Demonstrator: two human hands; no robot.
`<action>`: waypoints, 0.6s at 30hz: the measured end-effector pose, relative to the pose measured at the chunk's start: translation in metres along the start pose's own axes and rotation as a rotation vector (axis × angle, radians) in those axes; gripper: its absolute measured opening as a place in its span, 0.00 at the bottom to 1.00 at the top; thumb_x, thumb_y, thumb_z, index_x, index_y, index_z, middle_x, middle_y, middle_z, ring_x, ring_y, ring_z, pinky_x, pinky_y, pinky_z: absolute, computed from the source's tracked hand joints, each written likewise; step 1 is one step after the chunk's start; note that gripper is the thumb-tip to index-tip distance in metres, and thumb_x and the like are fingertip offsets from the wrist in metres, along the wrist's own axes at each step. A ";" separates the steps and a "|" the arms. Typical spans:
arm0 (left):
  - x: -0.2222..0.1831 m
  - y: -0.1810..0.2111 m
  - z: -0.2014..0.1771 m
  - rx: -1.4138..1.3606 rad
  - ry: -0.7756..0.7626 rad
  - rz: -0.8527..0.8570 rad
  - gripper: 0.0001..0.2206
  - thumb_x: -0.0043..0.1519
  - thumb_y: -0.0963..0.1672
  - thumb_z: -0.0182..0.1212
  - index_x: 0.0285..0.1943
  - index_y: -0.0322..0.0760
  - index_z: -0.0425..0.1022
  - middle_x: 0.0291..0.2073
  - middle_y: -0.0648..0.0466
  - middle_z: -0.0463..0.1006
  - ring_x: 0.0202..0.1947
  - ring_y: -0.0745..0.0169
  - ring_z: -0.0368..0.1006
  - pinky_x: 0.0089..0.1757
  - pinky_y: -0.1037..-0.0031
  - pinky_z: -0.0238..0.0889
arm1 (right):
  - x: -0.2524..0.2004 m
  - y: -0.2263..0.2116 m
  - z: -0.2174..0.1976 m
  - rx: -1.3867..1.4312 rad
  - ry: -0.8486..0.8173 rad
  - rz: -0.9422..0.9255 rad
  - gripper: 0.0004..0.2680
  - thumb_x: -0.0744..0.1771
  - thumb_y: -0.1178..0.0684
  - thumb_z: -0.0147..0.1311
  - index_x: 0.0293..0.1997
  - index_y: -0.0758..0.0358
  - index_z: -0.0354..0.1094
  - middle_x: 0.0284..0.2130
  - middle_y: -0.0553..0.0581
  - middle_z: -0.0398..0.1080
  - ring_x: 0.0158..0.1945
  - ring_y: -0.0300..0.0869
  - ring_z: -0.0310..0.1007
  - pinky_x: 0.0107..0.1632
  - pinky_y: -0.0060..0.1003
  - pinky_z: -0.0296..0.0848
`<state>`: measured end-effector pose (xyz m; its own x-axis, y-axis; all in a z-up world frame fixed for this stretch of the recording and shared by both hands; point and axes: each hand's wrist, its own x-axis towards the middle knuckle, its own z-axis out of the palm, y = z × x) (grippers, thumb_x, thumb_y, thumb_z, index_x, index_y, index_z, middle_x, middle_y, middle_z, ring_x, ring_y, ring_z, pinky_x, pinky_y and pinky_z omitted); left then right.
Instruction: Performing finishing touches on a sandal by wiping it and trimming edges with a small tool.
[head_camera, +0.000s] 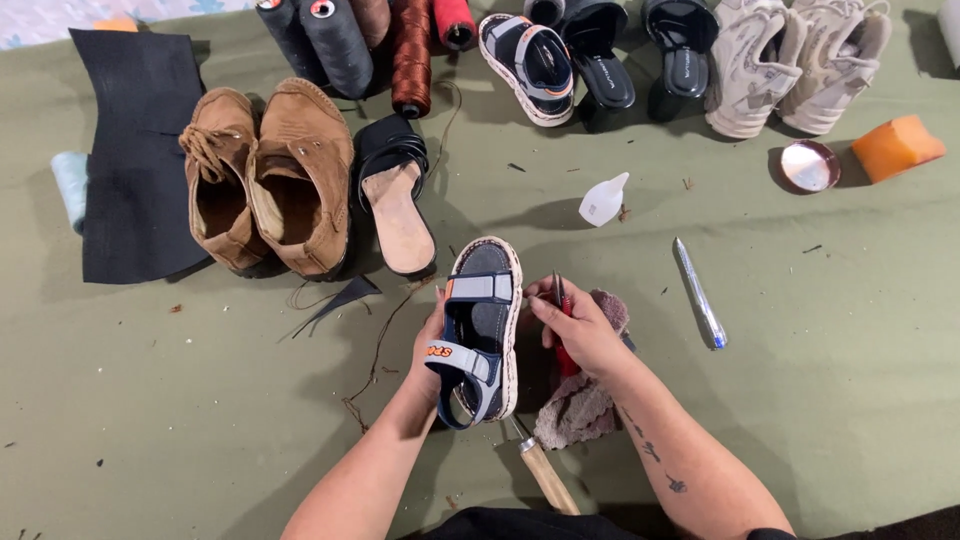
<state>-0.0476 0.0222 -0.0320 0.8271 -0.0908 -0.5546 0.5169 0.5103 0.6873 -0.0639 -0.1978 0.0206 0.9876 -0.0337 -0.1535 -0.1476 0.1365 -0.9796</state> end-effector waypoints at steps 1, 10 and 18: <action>-0.003 0.001 0.004 0.001 0.000 -0.003 0.27 0.68 0.54 0.57 0.66 0.31 0.73 0.56 0.40 0.78 0.59 0.59 0.70 0.60 0.66 0.63 | 0.000 0.001 -0.002 0.001 0.003 0.002 0.06 0.68 0.56 0.58 0.47 0.67 0.72 0.29 0.56 0.70 0.15 0.38 0.68 0.22 0.28 0.70; 0.000 -0.012 0.017 -0.317 -0.098 0.207 0.13 0.67 0.49 0.61 0.47 0.34 0.80 0.35 0.45 0.83 0.35 0.54 0.82 0.40 0.65 0.77 | -0.006 -0.011 0.004 -0.086 -0.150 0.029 0.16 0.63 0.55 0.67 0.53 0.70 0.69 0.29 0.60 0.77 0.22 0.34 0.69 0.24 0.25 0.67; -0.013 0.004 0.030 -0.215 -0.144 0.270 0.11 0.67 0.48 0.61 0.46 0.36 0.77 0.29 0.53 0.80 0.30 0.61 0.80 0.34 0.72 0.76 | -0.006 -0.010 0.001 -0.096 -0.141 0.103 0.17 0.63 0.61 0.64 0.57 0.68 0.69 0.30 0.58 0.80 0.27 0.33 0.72 0.24 0.21 0.66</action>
<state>-0.0502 -0.0001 -0.0084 0.9577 -0.0402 -0.2849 0.2307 0.6989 0.6770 -0.0679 -0.1977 0.0314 0.9637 0.1154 -0.2406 -0.2462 0.0366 -0.9685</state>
